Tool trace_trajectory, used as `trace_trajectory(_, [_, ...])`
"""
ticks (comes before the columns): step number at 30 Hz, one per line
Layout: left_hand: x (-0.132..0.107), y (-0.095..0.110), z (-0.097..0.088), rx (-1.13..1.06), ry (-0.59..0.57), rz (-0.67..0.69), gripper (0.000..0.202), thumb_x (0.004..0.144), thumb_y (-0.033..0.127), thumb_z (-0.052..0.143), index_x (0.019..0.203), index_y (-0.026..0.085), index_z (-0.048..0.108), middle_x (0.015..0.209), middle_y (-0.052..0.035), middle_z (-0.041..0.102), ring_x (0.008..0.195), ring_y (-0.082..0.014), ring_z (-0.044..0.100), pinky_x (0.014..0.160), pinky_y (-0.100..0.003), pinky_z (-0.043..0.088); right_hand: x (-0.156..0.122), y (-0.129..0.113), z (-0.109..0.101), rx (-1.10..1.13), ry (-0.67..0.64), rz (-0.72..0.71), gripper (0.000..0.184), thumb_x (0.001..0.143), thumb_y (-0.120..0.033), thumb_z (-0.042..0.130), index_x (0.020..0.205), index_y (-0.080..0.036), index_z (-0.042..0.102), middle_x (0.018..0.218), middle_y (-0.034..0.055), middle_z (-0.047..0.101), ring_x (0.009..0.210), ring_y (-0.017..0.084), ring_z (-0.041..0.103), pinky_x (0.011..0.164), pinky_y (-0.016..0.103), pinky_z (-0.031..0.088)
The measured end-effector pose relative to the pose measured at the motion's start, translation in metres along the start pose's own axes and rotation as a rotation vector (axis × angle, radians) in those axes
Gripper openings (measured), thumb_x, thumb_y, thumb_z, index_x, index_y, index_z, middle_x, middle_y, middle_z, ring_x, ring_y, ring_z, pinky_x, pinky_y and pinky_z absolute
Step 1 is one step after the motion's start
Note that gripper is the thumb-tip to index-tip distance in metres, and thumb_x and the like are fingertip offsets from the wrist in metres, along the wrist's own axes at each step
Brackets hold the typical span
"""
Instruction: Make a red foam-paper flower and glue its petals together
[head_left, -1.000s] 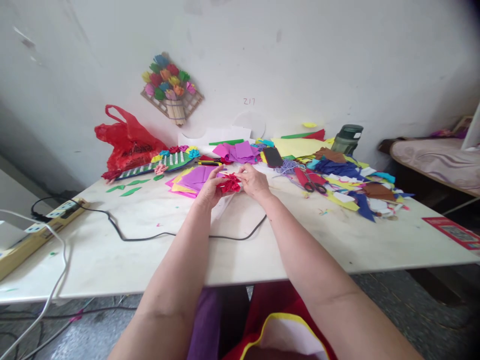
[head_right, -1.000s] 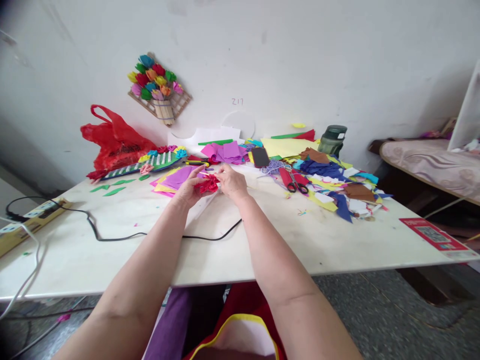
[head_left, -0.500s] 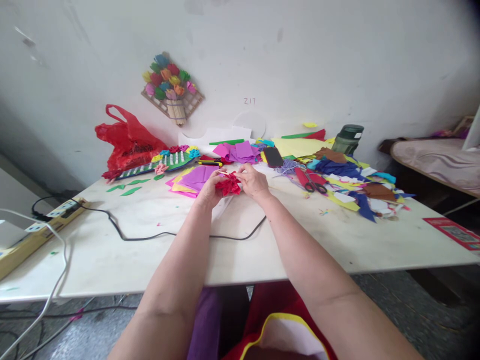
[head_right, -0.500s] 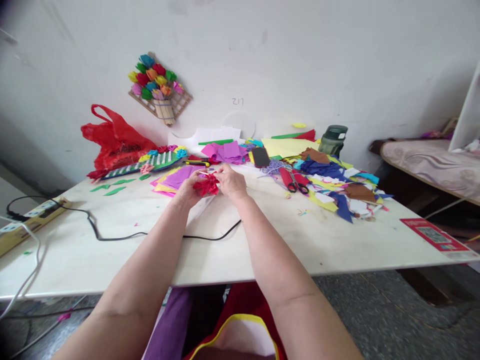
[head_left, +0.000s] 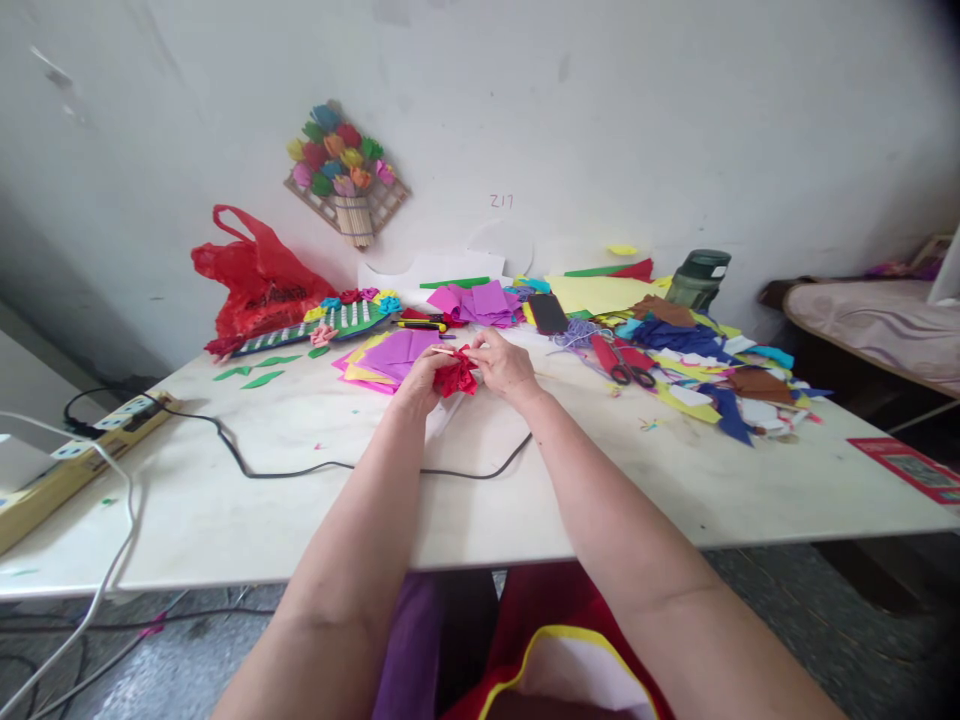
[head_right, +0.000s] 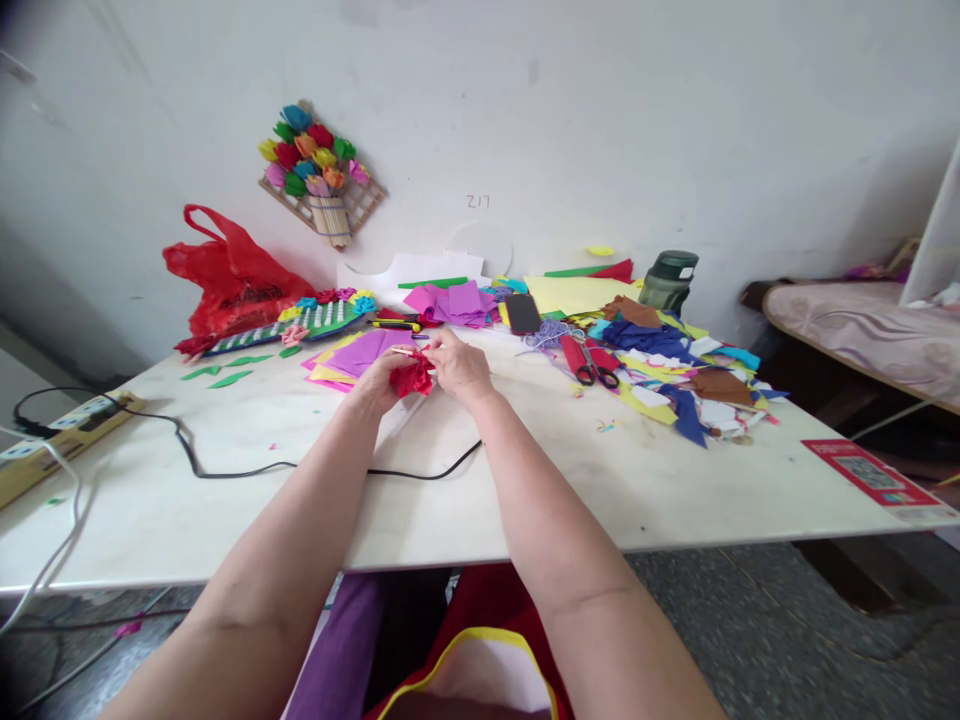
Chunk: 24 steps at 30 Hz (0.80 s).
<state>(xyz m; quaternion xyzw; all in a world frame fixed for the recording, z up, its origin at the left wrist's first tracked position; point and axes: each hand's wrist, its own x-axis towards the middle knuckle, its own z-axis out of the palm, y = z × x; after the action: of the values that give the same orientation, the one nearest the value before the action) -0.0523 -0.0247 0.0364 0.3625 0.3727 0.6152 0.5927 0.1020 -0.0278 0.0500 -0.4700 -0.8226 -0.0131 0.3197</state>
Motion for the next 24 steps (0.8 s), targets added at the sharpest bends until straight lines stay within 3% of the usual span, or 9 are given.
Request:
trace_trajectory(11, [0.001, 0.002, -0.007, 0.021, -0.076, -0.005, 0.027, 0.051, 0.003, 0.064, 0.076, 0.014, 0.065, 0.064, -0.0023, 0.067, 0.058, -0.0160, 0.063, 0.057, -0.027, 0.051, 0.001, 0.004, 0.002, 0.019, 0.004, -0.017, 0.029, 0.091, -0.023, 0.051, 0.104, -0.031, 0.075, 0.116, 0.0008, 0.066, 0.091, 0.017, 0.063, 0.072, 0.027, 0.046])
trace_trajectory(19, [0.001, 0.002, -0.009, 0.066, -0.076, -0.088, 0.005, 0.058, 0.010, 0.062, 0.062, 0.011, 0.064, 0.058, -0.0035, 0.064, 0.051, -0.0123, 0.057, 0.052, -0.023, 0.046, 0.001, 0.004, 0.001, 0.034, -0.026, -0.015, 0.028, 0.091, -0.024, 0.052, 0.102, -0.032, 0.076, 0.116, 0.0003, 0.066, 0.089, 0.017, 0.062, 0.073, 0.027, 0.046])
trace_trajectory(24, [0.004, 0.000, -0.010, 0.115, -0.038, -0.094, 0.004, 0.059, 0.010, 0.062, 0.062, 0.012, 0.064, 0.057, -0.0029, 0.063, 0.050, -0.0121, 0.057, 0.052, -0.023, 0.046, 0.002, 0.005, 0.002, 0.046, -0.032, -0.027, 0.026, 0.090, -0.023, 0.053, 0.102, -0.032, 0.075, 0.115, -0.0010, 0.066, 0.090, 0.016, 0.062, 0.074, 0.026, 0.046])
